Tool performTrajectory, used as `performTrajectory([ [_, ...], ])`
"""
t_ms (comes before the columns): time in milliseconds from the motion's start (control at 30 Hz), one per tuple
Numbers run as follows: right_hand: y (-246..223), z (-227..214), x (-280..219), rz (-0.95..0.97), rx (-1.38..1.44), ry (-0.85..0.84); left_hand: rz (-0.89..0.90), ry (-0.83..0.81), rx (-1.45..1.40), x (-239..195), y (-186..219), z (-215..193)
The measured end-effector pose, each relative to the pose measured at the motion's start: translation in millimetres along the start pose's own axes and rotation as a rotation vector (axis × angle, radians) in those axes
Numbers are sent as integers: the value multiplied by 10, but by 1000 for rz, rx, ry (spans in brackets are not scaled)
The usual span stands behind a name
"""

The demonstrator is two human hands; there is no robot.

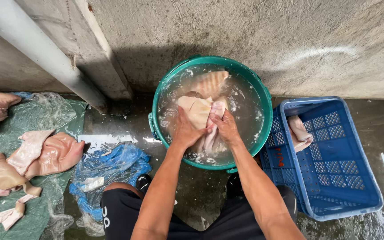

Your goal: The person washes large pieces of raw meat by hand in a green bucket filled with water. They repeatedly submerge, rub, and rinse the meat, then transfer the cleaned pieces into a blue plastic basket.

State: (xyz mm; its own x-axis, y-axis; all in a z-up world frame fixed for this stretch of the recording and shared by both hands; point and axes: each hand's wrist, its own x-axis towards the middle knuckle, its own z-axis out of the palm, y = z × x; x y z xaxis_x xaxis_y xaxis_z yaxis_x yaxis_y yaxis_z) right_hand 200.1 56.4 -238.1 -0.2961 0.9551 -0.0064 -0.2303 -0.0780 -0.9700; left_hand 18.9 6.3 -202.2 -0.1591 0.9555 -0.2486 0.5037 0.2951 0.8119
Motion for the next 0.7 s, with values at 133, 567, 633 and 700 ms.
performTrajectory([
  [133, -115, -74, -92, 62, 192, -33, 146, 3, -89, 13, -104, 121],
  [567, -128, -148, -169, 131, -312, -122, 155, -123, -46, 227, -307, 422],
  [633, -119, -194, -134, 124, -350, -101, 97, -248, 27, 190, -232, 405],
  [700, -41, -221, -96, 132, -342, -28, 50, -318, 91, 73, -207, 372],
])
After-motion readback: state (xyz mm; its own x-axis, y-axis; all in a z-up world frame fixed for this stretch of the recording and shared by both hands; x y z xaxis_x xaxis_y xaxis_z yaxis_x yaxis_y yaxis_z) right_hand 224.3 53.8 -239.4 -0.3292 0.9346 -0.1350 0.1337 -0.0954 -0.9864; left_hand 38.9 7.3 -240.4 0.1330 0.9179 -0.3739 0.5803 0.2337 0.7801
